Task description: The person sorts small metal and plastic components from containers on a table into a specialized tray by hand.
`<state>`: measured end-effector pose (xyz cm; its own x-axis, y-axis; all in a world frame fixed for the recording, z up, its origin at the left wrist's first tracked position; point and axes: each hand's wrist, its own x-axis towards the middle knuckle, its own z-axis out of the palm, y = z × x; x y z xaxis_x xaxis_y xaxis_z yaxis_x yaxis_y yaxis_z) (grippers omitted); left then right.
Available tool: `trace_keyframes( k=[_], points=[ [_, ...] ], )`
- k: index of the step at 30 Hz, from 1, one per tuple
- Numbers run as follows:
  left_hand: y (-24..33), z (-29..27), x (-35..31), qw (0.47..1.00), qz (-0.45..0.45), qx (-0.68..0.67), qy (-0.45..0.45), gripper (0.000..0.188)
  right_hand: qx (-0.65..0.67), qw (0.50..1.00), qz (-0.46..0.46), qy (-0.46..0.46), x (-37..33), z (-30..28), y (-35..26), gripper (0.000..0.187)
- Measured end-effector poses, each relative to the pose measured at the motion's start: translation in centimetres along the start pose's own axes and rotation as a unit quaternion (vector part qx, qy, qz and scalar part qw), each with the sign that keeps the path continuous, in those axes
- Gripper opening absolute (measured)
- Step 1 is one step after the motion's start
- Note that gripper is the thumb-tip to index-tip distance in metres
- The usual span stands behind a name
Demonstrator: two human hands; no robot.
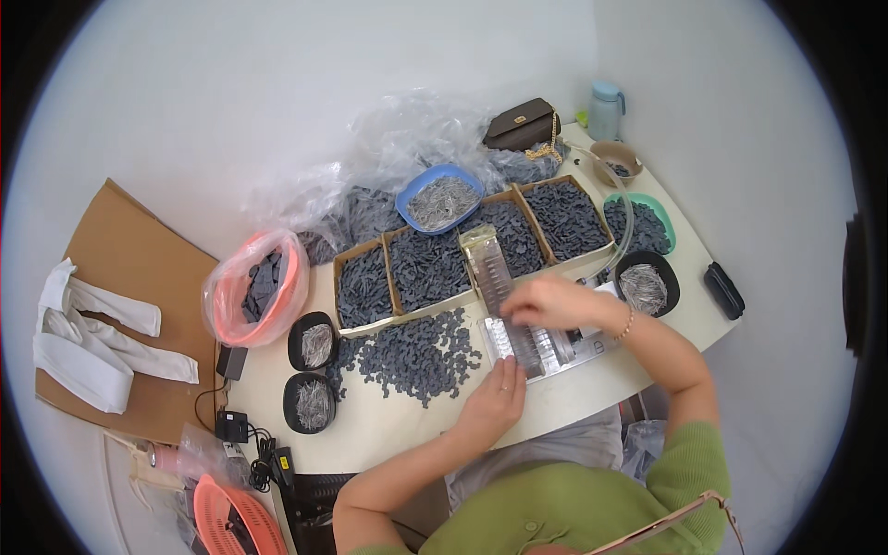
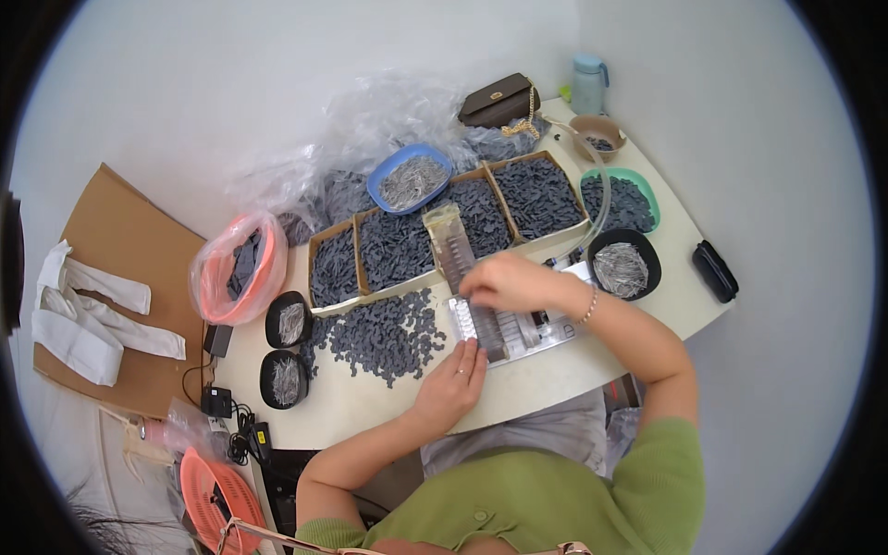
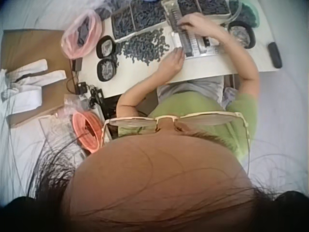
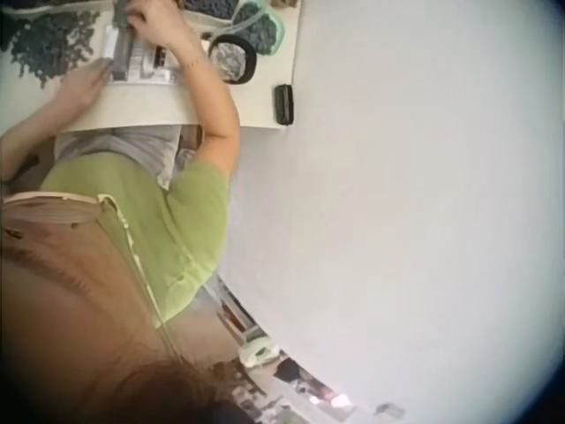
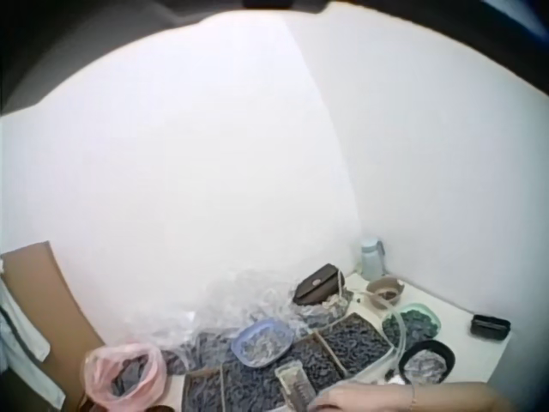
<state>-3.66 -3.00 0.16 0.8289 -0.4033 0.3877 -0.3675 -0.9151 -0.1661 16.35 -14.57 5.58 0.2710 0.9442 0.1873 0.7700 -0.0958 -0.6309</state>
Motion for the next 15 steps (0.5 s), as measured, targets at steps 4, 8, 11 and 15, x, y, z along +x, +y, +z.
trace_keyframes(
  k=[4,8,11,15],
  points=[
    [1.2,0.1,0.2,0.999,-0.006,0.041,-0.007,0.039,-0.122,0.991,-0.055,0.027,-1.5,3.7,-0.7,0.014],
    [1.4,0.3,0.6,0.995,0.0,0.087,-0.038,0.038,-0.182,0.978,-0.078,0.07,-2.1,6.2,0.0,0.019],
    [1.6,0.3,1.2,0.992,0.006,0.116,-0.046,0.035,-0.171,0.977,-0.097,0.086,-2.3,6.5,0.1,0.018],
    [0.2,0.3,-0.1,0.997,-0.037,-0.043,0.043,0.027,-0.168,0.97,-0.135,0.116,-2.8,7.0,0.1,0.016]
  ],
)
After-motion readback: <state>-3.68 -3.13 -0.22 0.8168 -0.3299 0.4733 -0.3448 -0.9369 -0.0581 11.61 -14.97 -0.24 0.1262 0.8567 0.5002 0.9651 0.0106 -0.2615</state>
